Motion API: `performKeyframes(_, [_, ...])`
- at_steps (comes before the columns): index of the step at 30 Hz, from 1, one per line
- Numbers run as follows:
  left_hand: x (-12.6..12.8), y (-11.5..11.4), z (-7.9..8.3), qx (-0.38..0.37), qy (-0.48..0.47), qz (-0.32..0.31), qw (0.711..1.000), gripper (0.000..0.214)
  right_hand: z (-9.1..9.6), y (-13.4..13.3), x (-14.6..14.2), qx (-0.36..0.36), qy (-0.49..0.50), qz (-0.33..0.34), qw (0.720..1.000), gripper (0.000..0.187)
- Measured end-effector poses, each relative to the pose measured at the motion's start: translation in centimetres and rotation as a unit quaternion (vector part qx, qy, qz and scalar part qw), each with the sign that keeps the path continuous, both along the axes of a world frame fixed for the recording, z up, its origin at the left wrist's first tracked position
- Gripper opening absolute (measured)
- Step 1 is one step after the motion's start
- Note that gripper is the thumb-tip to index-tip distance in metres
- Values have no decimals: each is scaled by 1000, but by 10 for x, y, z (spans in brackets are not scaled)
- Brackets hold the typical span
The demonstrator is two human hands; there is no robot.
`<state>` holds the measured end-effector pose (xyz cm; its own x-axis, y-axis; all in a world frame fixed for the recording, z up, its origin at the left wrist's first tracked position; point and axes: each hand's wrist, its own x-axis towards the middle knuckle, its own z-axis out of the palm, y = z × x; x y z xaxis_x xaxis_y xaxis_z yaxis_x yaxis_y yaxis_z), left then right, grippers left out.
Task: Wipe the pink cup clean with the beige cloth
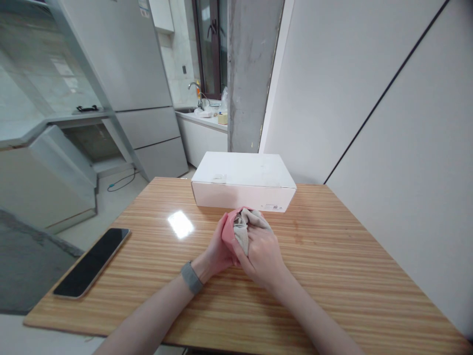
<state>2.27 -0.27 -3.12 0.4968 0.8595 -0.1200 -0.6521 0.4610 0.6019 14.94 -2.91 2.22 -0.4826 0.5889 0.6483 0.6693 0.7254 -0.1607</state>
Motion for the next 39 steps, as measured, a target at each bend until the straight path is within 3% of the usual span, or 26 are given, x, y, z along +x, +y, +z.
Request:
performKeyframes(6, [-5, 7, 2, -14, -49, -61, 997, 63, -9, -2, 2, 65, -50, 26, 996, 31])
performKeyframes(10, [0, 7, 5, -3, -72, -36, 997, 59, -14, 0, -1, 81, -50, -9, 995, 34])
performKeyframes(15, [0, 3, 10, -10, -78, -25, 997, 57, -11, 8, -2, 40, -43, -87, 994, 31])
performKeyframes(20, [-4, -2, 12, -51, -32, -27, 998, 39, -8, 9, -2, 40, -19, -153, 987, 31])
performKeyframes(24, [3, -6, 8, -13, -22, -16, 1000, 41, -12, 6, -8, 66, 13, -183, 981, 30])
performKeyframes(32, [10, -2, -6, 27, -73, -24, 997, 58, -22, 8, -16, 114, 12, -184, 976, 31])
performKeyframes(39, [2, 3, -6, 19, -3, -1, 1000, 57, -15, 9, -9, 90, -21, -135, 987, 32])
